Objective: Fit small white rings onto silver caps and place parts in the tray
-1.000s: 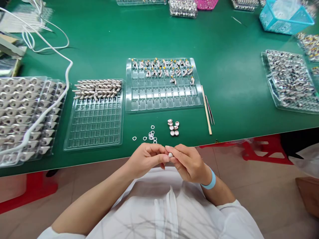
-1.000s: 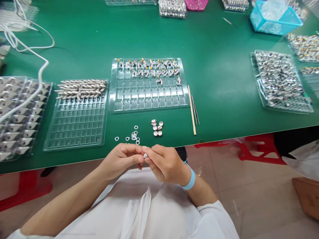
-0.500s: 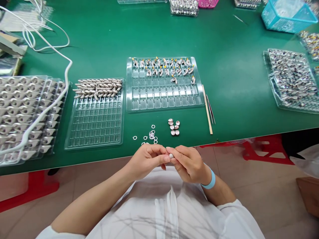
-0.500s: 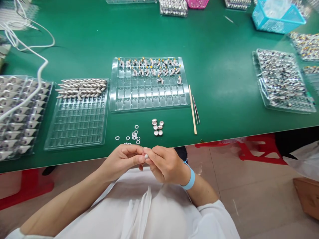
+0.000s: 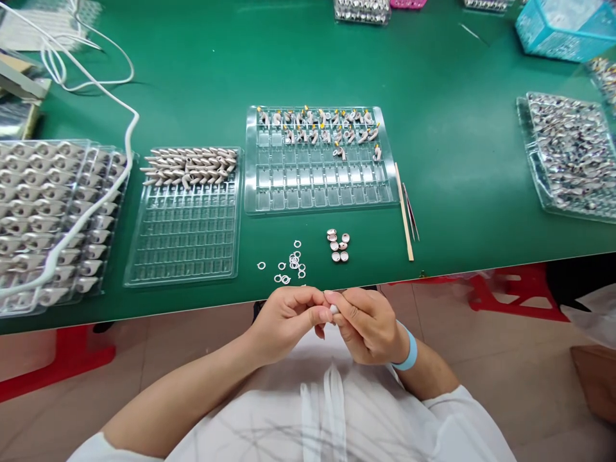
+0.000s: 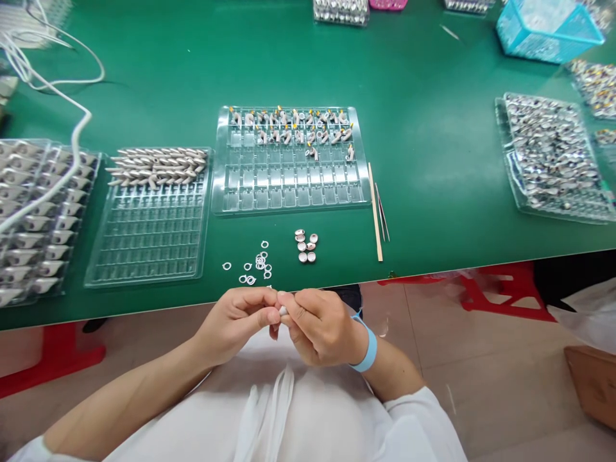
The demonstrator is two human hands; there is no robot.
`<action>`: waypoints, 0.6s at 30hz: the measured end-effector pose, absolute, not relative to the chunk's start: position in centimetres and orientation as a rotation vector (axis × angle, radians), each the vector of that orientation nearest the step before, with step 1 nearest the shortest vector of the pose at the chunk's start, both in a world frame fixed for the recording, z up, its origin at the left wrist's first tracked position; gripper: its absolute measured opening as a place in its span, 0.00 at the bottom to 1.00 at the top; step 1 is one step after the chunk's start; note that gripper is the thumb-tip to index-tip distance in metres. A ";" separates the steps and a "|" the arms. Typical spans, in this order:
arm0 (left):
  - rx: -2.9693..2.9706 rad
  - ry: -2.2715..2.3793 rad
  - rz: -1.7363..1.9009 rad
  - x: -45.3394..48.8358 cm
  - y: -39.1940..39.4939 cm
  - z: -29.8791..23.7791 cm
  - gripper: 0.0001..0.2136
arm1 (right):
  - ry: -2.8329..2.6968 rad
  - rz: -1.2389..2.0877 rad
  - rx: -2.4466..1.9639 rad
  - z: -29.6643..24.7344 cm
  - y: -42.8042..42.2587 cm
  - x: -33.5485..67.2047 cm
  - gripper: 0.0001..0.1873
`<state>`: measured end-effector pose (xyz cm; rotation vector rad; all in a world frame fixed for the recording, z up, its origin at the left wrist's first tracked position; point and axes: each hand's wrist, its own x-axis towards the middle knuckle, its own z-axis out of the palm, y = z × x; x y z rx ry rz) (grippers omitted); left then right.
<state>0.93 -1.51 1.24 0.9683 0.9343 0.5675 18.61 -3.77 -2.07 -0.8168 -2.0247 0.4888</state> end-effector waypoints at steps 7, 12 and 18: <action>0.905 0.912 0.565 1.0 -1.4 1.1 0.12 | -2.040 0.493 -0.814 -2.1 -3.7 18.6 0.28; 0.818 0.886 0.555 1.1 -1.1 0.7 0.10 | -2.028 0.483 -0.820 -2.0 -3.7 18.6 0.27; 0.752 0.874 0.525 0.9 0.0 1.1 0.08 | -1.945 0.539 -0.883 -1.9 -3.4 18.6 0.24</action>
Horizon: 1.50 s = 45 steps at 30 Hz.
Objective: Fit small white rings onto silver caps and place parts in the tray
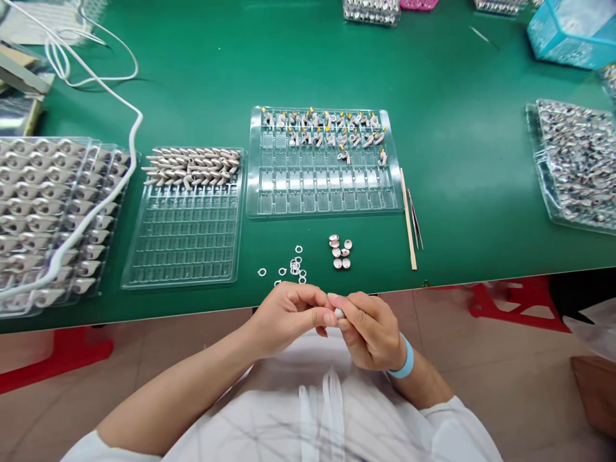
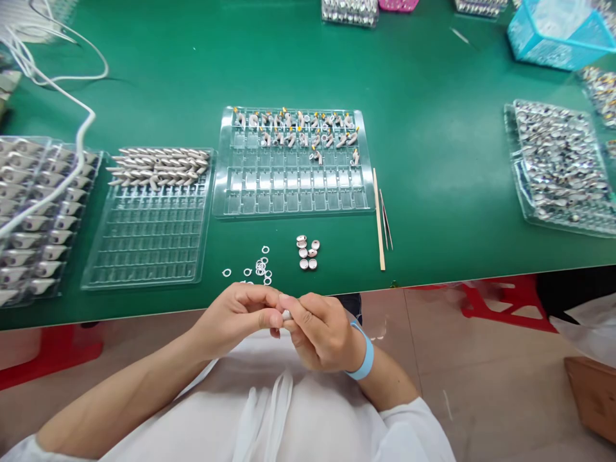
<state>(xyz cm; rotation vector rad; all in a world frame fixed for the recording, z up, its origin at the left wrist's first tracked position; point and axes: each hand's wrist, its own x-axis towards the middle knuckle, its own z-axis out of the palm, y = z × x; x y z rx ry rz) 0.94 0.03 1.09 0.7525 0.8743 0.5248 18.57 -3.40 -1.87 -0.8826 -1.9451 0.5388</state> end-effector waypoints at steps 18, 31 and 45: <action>0.751 0.807 0.568 1.4 0.4 1.4 0.07 | -1.655 1.065 -0.978 -1.5 -3.0 19.7 0.20; 1.212 0.846 0.707 1.0 0.2 0.0 0.06 | -1.315 1.425 -0.955 -1.7 -3.2 19.2 0.15; 1.922 0.953 1.072 1.5 -0.3 -1.3 0.03 | -1.125 1.419 -1.096 -2.0 -3.3 18.3 0.13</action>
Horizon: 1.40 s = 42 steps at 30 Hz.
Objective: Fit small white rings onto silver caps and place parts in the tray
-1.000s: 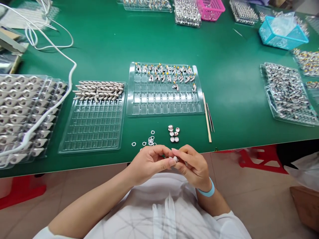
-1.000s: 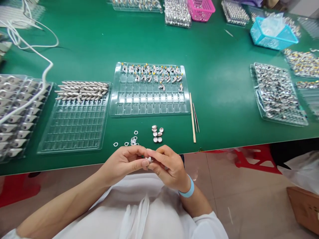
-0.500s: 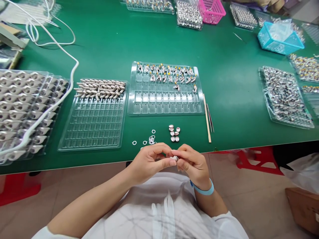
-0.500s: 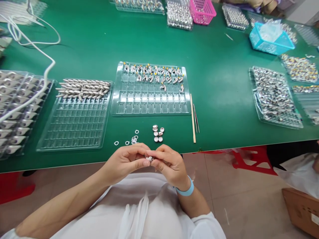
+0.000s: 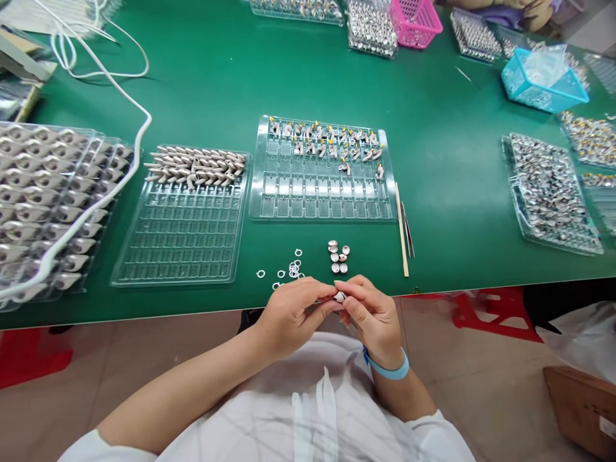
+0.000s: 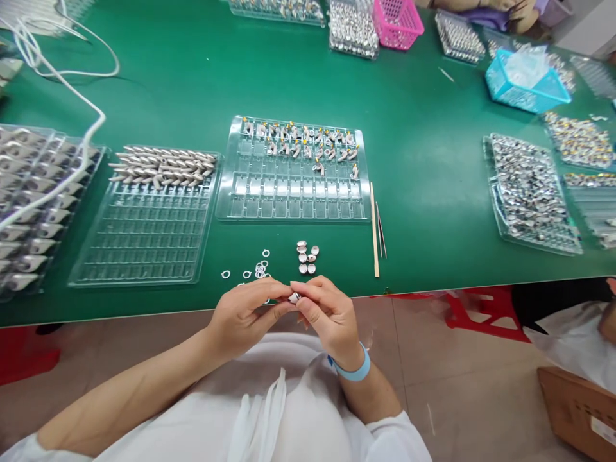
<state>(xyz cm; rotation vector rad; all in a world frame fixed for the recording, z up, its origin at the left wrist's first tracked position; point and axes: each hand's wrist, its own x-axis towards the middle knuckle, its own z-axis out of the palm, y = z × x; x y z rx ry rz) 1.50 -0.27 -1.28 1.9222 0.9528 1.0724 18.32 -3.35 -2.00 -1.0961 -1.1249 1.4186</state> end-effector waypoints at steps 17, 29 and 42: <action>1.900 0.877 1.200 1.5 -0.4 -1.7 0.07 | -1.067 1.435 -1.092 -1.8 -3.5 17.8 0.12; 1.920 0.891 1.198 1.6 -0.5 -1.8 0.08 | -1.264 1.159 -1.359 -0.9 -3.7 17.8 0.12; 1.988 0.900 1.175 1.7 -0.5 -1.9 0.08 | -1.349 1.086 -1.368 -0.7 -3.3 18.0 0.13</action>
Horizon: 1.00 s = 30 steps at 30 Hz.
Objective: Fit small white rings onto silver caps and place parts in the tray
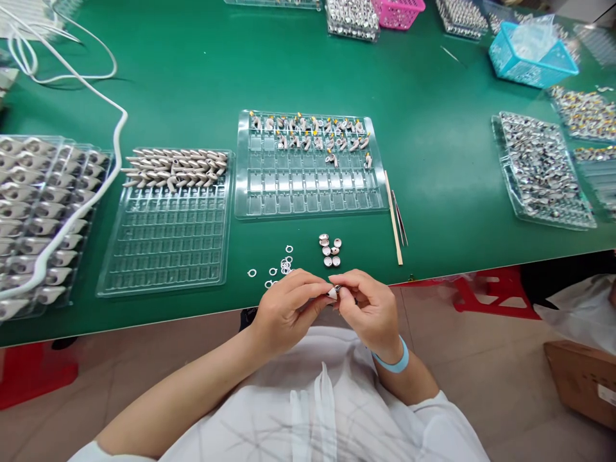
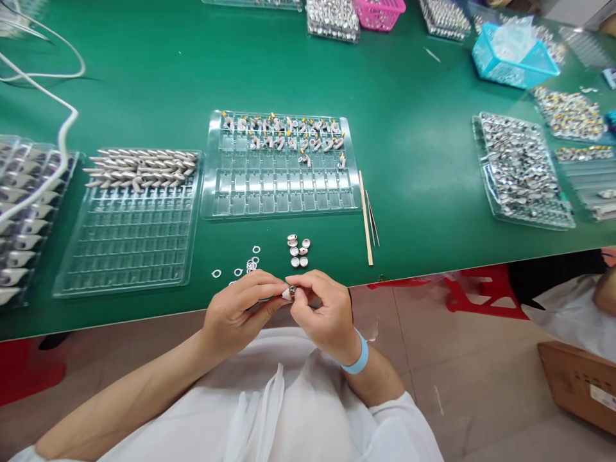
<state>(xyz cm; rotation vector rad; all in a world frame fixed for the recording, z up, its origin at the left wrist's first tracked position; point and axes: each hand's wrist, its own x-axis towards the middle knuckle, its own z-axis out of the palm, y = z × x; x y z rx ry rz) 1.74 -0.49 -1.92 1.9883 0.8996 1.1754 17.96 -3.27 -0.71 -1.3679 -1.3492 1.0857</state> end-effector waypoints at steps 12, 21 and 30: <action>1.980 0.868 1.184 2.0 -0.5 -1.9 0.08 | -1.305 1.082 -1.283 -1.5 -3.2 17.9 0.12; 1.974 0.852 1.160 2.2 -0.6 -1.7 0.10 | -1.287 1.041 -1.264 -2.2 -3.5 17.7 0.12; 1.885 0.895 1.132 1.9 -0.5 -2.2 0.09 | -1.366 1.102 -1.311 -1.4 -3.2 18.0 0.13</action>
